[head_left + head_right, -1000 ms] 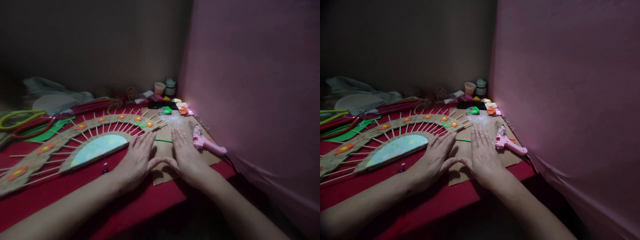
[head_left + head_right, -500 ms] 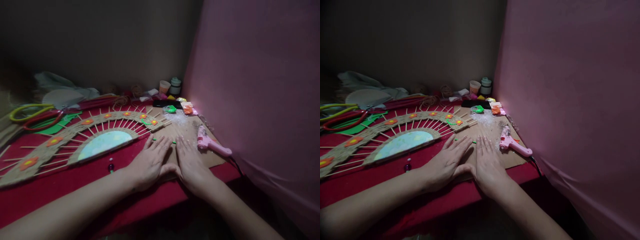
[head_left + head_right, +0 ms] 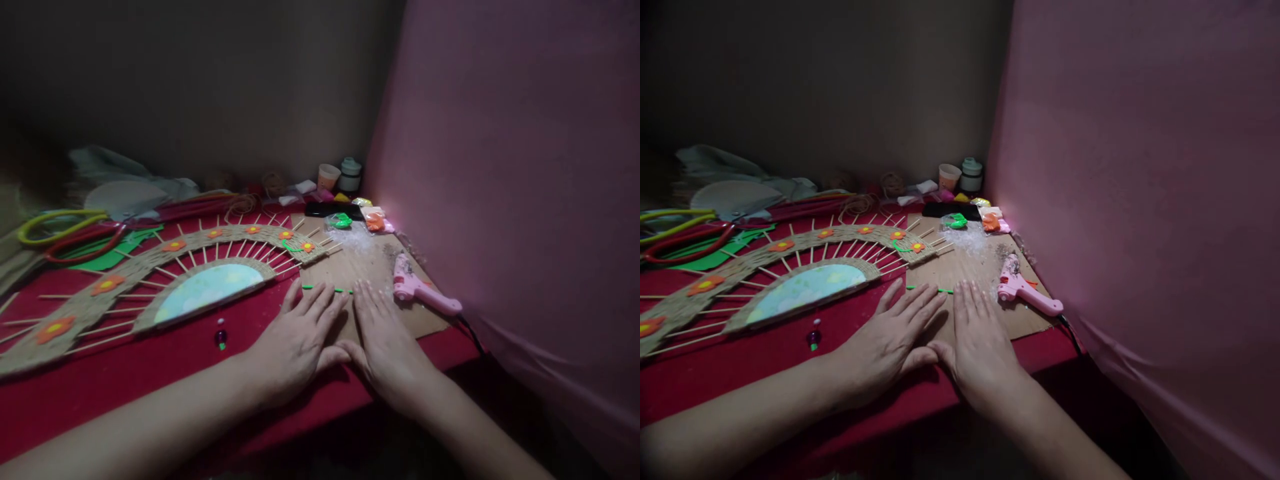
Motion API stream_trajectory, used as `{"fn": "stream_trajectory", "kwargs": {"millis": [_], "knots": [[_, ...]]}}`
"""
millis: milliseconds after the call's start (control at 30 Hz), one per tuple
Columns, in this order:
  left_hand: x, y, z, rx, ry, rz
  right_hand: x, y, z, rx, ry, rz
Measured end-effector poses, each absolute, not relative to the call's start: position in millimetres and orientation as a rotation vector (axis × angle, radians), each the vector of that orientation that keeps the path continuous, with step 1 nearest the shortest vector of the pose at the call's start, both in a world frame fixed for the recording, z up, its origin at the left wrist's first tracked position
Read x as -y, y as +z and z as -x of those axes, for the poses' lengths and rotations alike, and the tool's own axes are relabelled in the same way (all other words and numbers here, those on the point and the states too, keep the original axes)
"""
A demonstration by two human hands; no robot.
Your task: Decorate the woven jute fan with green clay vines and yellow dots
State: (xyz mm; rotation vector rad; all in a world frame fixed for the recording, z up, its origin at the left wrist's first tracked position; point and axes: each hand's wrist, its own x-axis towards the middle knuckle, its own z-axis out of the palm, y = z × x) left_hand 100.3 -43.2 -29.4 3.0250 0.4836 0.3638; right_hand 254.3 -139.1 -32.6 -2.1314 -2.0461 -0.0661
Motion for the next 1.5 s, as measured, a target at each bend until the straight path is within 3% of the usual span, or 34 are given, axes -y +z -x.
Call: {"fn": "stream_trajectory", "kwargs": {"millis": [367,800,1033,1500], "knots": [[7,-18,-93,-0.694,0.613,-2.811,114,-17,-263,1.93,0.081,2.173],[16,-26,-98,-0.555,0.4,-2.92,99,-21,-246,2.192,-0.051,1.993],[9,-32,-94,-0.728,0.658,-2.819,95,-17,-239,2.201,0.032,1.934],[25,-23,-91,-0.625,0.703,-3.17,103,-16,-232,2.29,0.076,1.995]]}}
